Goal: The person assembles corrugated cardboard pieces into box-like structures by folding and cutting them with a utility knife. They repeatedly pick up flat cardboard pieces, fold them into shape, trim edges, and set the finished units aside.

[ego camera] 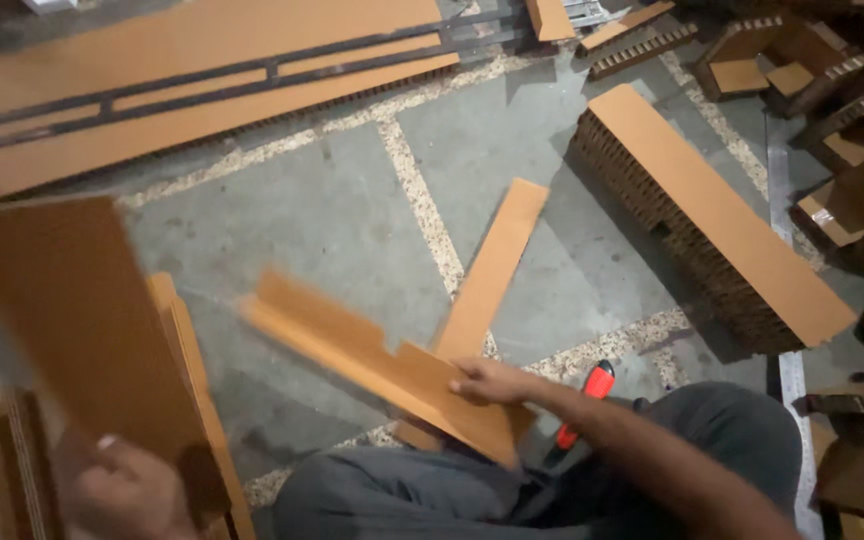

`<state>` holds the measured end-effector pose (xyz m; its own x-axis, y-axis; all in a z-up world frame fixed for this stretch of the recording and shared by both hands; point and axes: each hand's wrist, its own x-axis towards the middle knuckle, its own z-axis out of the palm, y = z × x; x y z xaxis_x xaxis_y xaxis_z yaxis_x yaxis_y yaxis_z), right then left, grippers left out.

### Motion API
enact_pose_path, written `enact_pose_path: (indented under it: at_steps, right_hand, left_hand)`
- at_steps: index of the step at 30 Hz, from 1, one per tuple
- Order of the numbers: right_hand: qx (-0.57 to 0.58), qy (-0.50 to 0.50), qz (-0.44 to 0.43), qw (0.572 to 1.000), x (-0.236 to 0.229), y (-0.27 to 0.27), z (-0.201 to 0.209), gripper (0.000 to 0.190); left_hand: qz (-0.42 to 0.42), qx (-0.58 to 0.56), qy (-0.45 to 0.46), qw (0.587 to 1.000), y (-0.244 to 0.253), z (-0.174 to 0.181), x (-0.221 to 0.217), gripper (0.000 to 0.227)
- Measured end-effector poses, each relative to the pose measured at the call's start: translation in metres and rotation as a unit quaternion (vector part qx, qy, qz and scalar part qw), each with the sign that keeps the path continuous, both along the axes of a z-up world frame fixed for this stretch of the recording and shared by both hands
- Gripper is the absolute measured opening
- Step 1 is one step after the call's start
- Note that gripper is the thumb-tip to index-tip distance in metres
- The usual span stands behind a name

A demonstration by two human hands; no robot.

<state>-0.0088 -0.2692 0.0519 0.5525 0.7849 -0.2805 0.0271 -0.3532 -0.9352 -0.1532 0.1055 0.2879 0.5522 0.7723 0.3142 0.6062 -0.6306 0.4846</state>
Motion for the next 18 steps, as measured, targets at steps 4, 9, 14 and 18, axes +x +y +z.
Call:
enact_pose_path:
  at_steps: [4, 9, 14, 18]
  right_hand:
    - [0.104, 0.273, -0.201, 0.935, -0.001, 0.075, 0.029, 0.044]
    - [-0.014, -0.199, -0.259, 0.945, 0.118, 0.058, 0.069, 0.032]
    - [-0.304, -0.393, -0.115, 0.860, 0.200, 0.010, 0.028, 0.030]
    - [-0.241, -0.261, -0.198, 0.913, 0.174, -0.034, -0.039, 0.033]
  left_hand:
    - [-0.081, 0.043, -0.122, 0.988, -0.020, 0.016, 0.028, 0.033]
    - [-0.127, -0.015, -0.324, 0.938, -0.013, 0.008, 0.043, 0.045]
    - [0.015, -0.298, -0.542, 0.786, -0.006, -0.011, 0.060, 0.067]
    - [-0.006, -0.408, -0.537, 0.739, -0.009, -0.040, 0.076, 0.063]
